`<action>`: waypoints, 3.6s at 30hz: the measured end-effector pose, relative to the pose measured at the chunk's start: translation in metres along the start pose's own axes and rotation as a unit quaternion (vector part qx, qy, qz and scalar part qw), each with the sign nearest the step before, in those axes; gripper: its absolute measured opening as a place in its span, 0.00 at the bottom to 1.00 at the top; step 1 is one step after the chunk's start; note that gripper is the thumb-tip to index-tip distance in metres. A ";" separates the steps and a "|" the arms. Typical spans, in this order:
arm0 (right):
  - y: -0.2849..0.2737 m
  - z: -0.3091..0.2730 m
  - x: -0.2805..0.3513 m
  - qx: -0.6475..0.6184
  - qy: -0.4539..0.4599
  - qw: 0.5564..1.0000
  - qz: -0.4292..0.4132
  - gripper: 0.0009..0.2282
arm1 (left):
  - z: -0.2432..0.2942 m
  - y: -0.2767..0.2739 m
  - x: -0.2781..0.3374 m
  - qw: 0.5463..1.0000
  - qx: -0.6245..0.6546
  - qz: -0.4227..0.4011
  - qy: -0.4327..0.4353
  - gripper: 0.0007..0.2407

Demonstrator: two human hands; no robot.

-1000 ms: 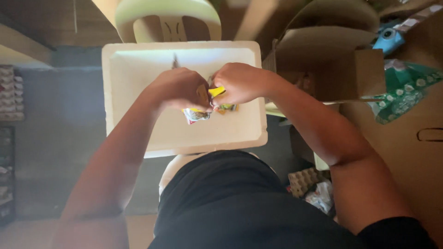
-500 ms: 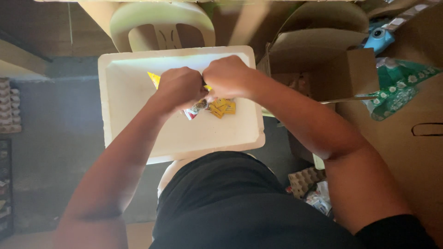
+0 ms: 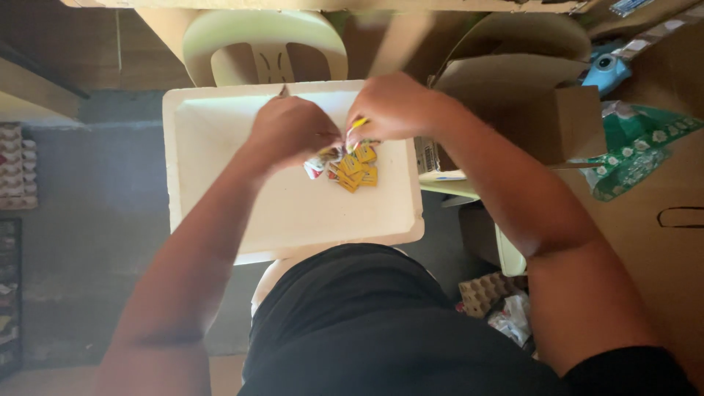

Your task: The recorder is sorting and organizing various product sachets into containers on a grocery store shelf.

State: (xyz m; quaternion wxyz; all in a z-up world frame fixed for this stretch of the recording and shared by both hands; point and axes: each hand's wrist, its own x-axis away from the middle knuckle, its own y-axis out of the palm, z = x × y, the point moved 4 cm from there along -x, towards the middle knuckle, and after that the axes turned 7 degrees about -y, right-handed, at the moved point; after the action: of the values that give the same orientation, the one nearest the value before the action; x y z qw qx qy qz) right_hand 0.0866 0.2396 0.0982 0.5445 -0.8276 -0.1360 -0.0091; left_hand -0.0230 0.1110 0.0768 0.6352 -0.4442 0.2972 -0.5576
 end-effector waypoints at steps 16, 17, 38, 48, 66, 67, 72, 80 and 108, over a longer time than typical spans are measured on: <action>0.271 0.166 0.019 -0.477 0.417 0.754 0.175 0.13 | -0.110 0.122 0.010 0.751 0.619 0.098 -0.207 0.16; 0.290 0.174 0.023 -0.518 0.425 0.704 0.237 0.15 | -0.107 0.129 0.009 0.719 0.652 0.100 -0.220 0.16; 0.087 0.011 0.031 -0.657 0.123 0.609 0.428 0.16 | -0.037 0.044 0.027 0.754 0.652 0.007 -0.078 0.18; -0.006 -0.047 0.060 -0.170 0.054 0.913 0.368 0.29 | 0.036 -0.033 0.037 0.976 0.209 0.009 -0.059 0.10; 0.001 -0.052 0.055 -0.098 -0.018 0.950 0.295 0.04 | 0.035 -0.045 0.044 0.981 0.191 0.032 0.001 0.08; -0.002 -0.051 0.054 -0.097 -0.018 0.950 0.295 0.04 | 0.032 -0.044 0.042 0.981 0.191 0.032 0.002 0.08; -0.001 -0.053 0.045 -0.090 -0.017 0.978 0.189 0.19 | 0.042 -0.049 0.040 0.993 0.101 -0.037 0.038 0.20; 0.028 -0.035 0.023 -0.022 0.066 0.995 0.074 0.12 | 0.039 -0.034 0.027 0.986 -0.048 -0.138 -0.084 0.13; 0.035 -0.048 0.002 0.107 0.014 0.992 -0.061 0.11 | 0.039 -0.009 0.024 0.977 -0.152 -0.146 -0.022 0.18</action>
State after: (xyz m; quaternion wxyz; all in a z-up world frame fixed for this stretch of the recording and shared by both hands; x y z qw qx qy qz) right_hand 0.1030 0.1835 0.0868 0.6300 -0.7546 -0.1793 -0.0393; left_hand 0.0124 0.0969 0.1041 0.4785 -0.5867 0.2965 -0.5822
